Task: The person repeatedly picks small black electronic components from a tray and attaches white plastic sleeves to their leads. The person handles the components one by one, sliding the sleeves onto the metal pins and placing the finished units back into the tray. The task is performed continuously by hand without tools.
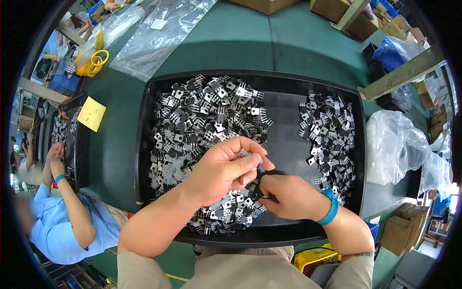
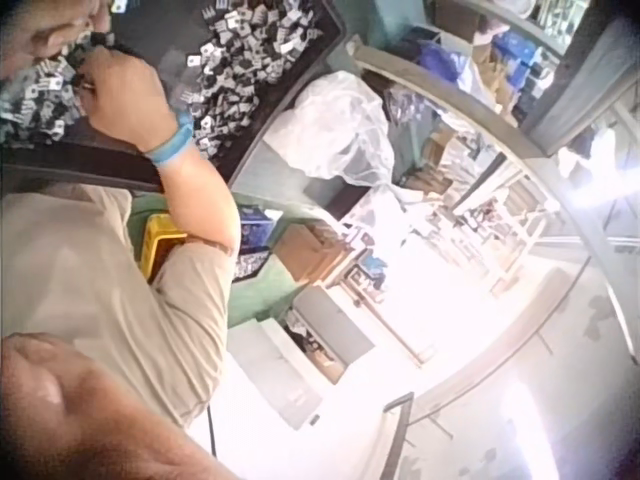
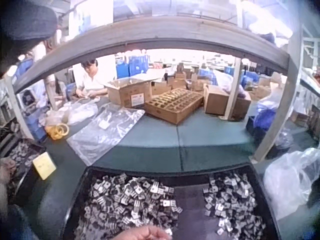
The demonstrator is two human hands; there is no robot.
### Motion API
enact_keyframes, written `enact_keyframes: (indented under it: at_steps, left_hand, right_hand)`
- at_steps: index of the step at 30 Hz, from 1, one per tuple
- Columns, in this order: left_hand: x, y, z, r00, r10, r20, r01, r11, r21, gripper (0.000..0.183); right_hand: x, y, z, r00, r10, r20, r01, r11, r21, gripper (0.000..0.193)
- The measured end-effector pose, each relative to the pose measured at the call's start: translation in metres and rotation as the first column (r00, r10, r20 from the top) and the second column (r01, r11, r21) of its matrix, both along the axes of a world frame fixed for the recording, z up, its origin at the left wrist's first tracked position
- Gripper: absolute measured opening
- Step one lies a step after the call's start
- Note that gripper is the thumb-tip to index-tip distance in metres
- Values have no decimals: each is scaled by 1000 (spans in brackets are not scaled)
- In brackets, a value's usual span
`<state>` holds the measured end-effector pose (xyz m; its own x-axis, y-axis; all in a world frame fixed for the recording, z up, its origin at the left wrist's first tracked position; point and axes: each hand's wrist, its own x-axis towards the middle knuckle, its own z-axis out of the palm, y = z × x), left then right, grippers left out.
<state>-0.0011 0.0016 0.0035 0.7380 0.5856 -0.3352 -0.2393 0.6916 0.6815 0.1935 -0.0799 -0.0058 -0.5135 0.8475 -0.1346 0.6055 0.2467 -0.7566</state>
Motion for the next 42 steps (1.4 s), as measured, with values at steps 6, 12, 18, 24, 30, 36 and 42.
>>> enact_keyframes:
  at_steps: [6, 12, 18, 24, 30, 36, 42]
  left_hand:
    - [-1, -2, 0, 995, 13, -95, -14, 1000, -11, 18]
    - [2, -5, 1, 986, 14, -166, 6, 993, 117, 30]
    - [2, -5, 5, 980, -1, -198, 31, 988, 151, 34]
    - [3, -6, 4, 966, 24, -257, 57, 952, 301, 30]
    - [4, -8, -4, 954, 65, -292, 67, 905, 419, 30]
    - [2, -3, 4, 977, 38, -210, -8, 990, 141, 19]
    - [-1, -5, 3, 936, -56, -347, 156, 951, 267, 12]
  right_hand:
    - [3, 3, 18, 816, -444, -369, 449, 890, -77, 19]
    - [-5, -3, 22, 762, -458, -458, 560, 821, 109, 20]
    - [-8, -5, 22, 767, -461, -446, 544, 836, 70, 22]
    - [-10, -6, 20, 776, -493, -393, 563, 823, 80, 21]
    - [-6, 0, 20, 812, -437, -387, 452, 890, -56, 17]
    - [-7, -3, 7, 706, -512, -489, 595, 804, 17, 16]
    - [-6, -4, 13, 747, -464, -475, 470, 875, -116, 19]
